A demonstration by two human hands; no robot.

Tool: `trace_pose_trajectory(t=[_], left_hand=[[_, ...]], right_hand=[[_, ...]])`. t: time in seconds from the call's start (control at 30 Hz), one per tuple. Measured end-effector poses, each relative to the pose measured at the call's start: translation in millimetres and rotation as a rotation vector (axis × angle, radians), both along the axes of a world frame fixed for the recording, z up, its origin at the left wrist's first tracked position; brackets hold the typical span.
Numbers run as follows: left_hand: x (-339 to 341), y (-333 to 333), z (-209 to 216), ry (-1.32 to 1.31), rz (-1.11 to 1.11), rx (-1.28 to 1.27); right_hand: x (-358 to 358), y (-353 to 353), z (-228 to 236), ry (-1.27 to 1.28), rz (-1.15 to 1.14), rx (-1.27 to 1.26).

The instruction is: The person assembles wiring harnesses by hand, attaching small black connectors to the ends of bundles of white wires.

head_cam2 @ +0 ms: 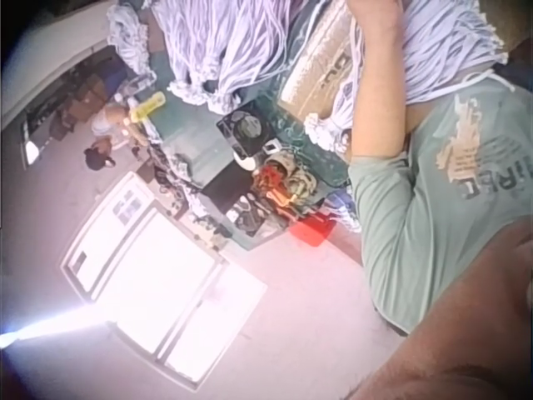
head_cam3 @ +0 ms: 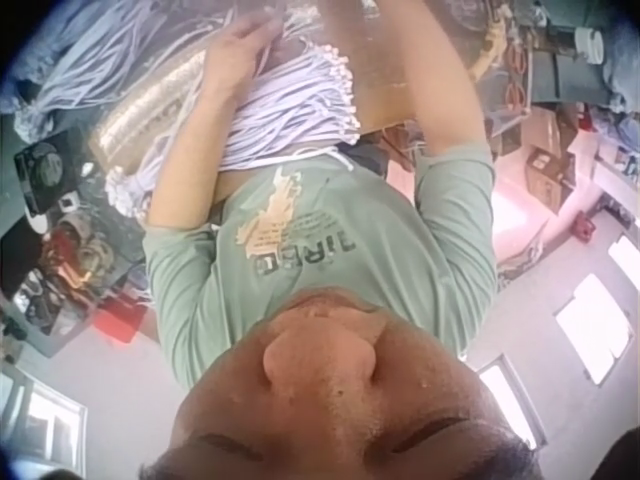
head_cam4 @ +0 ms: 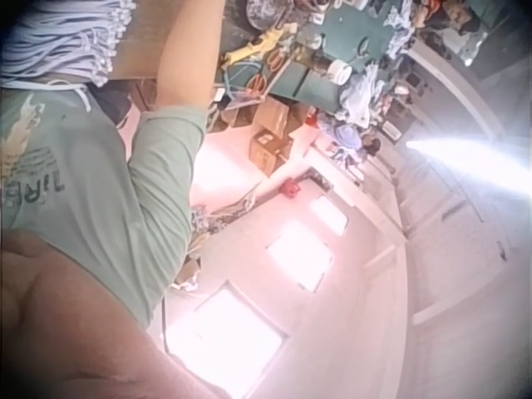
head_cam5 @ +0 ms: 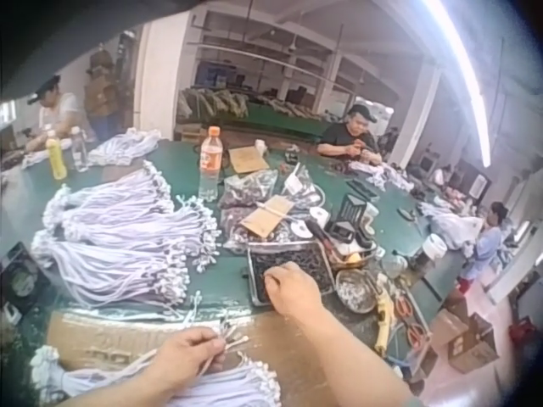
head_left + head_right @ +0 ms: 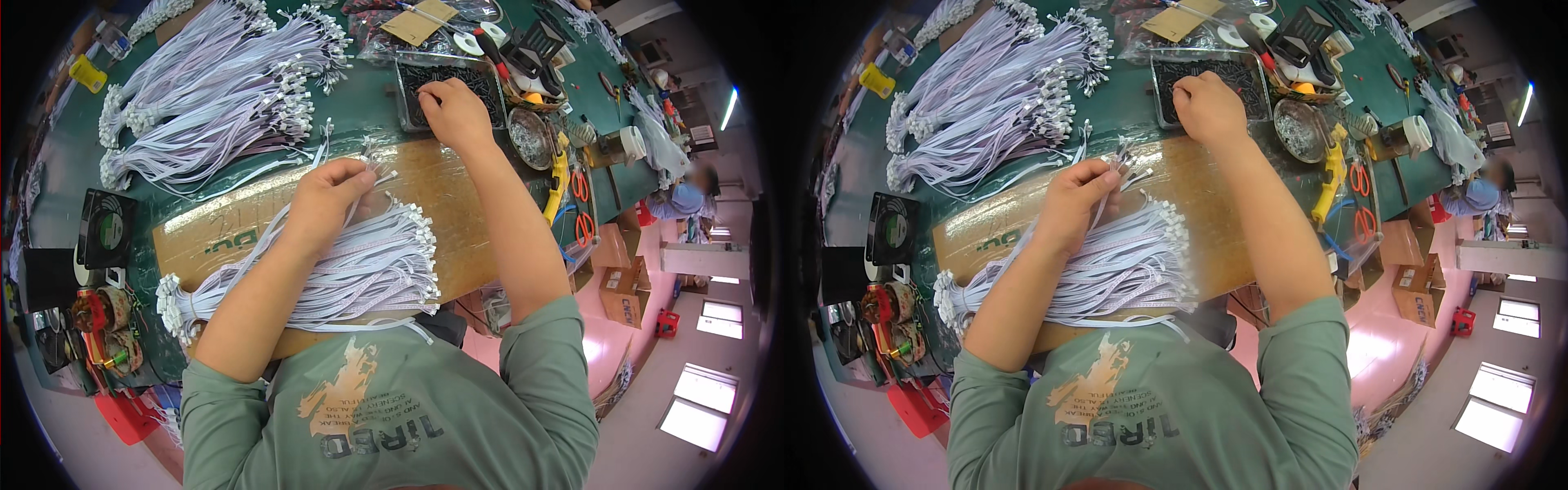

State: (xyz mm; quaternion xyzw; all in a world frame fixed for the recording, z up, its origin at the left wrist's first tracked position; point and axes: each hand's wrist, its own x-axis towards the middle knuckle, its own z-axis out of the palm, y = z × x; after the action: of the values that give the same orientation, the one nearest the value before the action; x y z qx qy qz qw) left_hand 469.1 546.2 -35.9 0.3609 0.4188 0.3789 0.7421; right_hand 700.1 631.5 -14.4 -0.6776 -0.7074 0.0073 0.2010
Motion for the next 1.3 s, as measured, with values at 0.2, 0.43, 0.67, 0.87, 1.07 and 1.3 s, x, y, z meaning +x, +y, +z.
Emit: trace_pose_trajectory(t=[0.2, 0.43, 0.67, 0.87, 1.07, 1.3], left_hand=[[-2.4, 0.7, 1.0, -0.089, 0.046, -0.021], [-1.0, 2.0, -0.4, -0.131, 0.115, -0.012], [-1.4, 3.3, -1.9, -0.182, 0.117, 0.016], [-2.7, 4.4, -5.9, -0.193, 0.097, 0.021], [-4.6, 4.3, -7.6, -0.181, 0.086, 0.023], [-2.5, 3.5, -6.3, -0.202, 0.090, 0.034]], right_hand=[[-15.7, -26.5, 12.2, 0.756, -0.001, -0.261], [-42.1, -67.7, 11.0, 1.491, 0.065, -0.648], [-44.0, -75.8, 12.6, 1.279, 0.165, -0.519], [-40.9, -75.0, 15.0, 1.095, 0.245, -0.448], [-39.2, -73.7, 20.5, 0.898, 0.265, -0.405], [-36.8, -73.4, 27.8, 0.651, 0.380, -0.276]])
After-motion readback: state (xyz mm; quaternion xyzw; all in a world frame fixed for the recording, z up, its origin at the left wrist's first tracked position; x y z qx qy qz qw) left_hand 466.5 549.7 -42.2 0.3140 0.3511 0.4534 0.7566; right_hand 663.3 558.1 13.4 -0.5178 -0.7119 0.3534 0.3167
